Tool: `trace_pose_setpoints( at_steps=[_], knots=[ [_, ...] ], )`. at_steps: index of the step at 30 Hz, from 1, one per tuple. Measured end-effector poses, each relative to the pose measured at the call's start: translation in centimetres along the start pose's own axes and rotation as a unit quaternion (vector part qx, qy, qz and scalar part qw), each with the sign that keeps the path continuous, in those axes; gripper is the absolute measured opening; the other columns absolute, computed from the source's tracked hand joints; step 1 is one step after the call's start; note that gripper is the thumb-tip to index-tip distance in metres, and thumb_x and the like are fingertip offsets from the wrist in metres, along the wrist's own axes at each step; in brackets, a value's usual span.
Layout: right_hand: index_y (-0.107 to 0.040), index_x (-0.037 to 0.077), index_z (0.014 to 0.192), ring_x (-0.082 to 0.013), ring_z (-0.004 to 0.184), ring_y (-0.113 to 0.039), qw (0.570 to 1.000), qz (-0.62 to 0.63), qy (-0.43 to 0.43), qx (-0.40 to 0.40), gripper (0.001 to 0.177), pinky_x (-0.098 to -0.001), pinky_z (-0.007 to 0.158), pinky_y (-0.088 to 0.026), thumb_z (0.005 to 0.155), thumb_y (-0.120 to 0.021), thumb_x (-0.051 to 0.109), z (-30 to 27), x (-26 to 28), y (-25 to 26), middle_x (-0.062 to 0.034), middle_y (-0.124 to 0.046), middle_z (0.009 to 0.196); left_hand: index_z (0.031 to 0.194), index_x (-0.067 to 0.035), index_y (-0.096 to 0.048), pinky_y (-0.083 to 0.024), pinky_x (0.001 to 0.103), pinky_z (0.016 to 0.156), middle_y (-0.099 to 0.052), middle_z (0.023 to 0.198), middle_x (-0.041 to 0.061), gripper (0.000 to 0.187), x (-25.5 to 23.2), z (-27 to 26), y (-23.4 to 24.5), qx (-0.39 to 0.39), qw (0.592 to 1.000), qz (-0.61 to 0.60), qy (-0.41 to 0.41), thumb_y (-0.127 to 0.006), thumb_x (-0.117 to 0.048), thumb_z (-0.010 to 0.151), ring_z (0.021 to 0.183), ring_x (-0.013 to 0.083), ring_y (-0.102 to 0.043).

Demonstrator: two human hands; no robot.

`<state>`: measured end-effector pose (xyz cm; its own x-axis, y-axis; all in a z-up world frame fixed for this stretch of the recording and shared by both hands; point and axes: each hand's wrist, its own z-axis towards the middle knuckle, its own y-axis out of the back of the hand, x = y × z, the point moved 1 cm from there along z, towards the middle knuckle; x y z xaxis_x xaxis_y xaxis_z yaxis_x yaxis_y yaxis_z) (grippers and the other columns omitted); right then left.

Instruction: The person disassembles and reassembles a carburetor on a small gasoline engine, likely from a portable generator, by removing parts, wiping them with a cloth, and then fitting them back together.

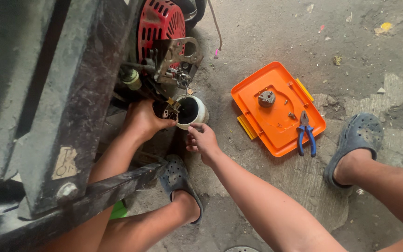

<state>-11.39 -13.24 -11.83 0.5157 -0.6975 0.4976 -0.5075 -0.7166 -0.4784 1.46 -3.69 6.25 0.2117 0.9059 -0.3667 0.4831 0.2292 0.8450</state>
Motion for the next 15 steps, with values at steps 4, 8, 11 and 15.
trace_pose_setpoints(
  at_steps=[4,8,11,15],
  knots=[
    [-0.059,0.006,0.125,-0.0143,0.070,-0.062,1.000,-0.011,-0.007,-0.019,0.034,-0.0326,0.061,-0.058,0.096,-0.065,0.023,0.3,-0.6,0.6,-0.0040,-0.063,0.088,0.109,-0.005,-0.074,-0.057,0.039,0.085,-0.077,0.104,0.015,0.058,0.1,0.1,0.1,-0.001,1.000,0.016,-0.007,-0.097,-0.029,0.060,0.096,0.0287,-0.075],
    [-0.061,0.005,0.124,-0.0144,0.068,-0.061,0.999,-0.026,-0.011,-0.025,0.033,-0.0326,0.060,-0.058,0.096,-0.066,0.022,0.9,-1.8,1.6,-0.0049,-0.062,0.084,0.109,-0.005,-0.075,-0.057,0.039,0.085,-0.077,0.103,0.015,0.060,0.2,0.1,0.1,-0.005,1.000,0.022,-0.015,-0.097,-0.029,0.060,0.096,0.0289,-0.075],
    [-0.062,0.006,0.124,-0.0153,0.066,-0.060,0.998,-0.047,-0.025,-0.041,0.032,-0.0327,0.059,-0.056,0.096,-0.067,0.022,1.1,-2.4,2.3,-0.0051,-0.062,0.082,0.109,-0.005,-0.075,-0.057,0.039,0.085,-0.077,0.103,0.016,0.060,0.2,0.1,0.1,-0.010,0.999,0.019,-0.030,-0.097,-0.029,0.059,0.096,0.0290,-0.075],
    [-0.061,0.010,0.124,-0.0161,0.066,-0.062,0.995,-0.079,-0.036,-0.057,0.032,-0.0335,0.059,-0.057,0.095,-0.067,0.022,1.0,-2.7,3.3,-0.0048,-0.064,0.081,0.110,-0.005,-0.075,-0.057,0.038,0.085,-0.077,0.103,0.016,0.059,0.1,0.1,0.2,-0.006,0.999,0.014,-0.032,-0.097,-0.028,0.059,0.096,0.0285,-0.075]
  ],
)
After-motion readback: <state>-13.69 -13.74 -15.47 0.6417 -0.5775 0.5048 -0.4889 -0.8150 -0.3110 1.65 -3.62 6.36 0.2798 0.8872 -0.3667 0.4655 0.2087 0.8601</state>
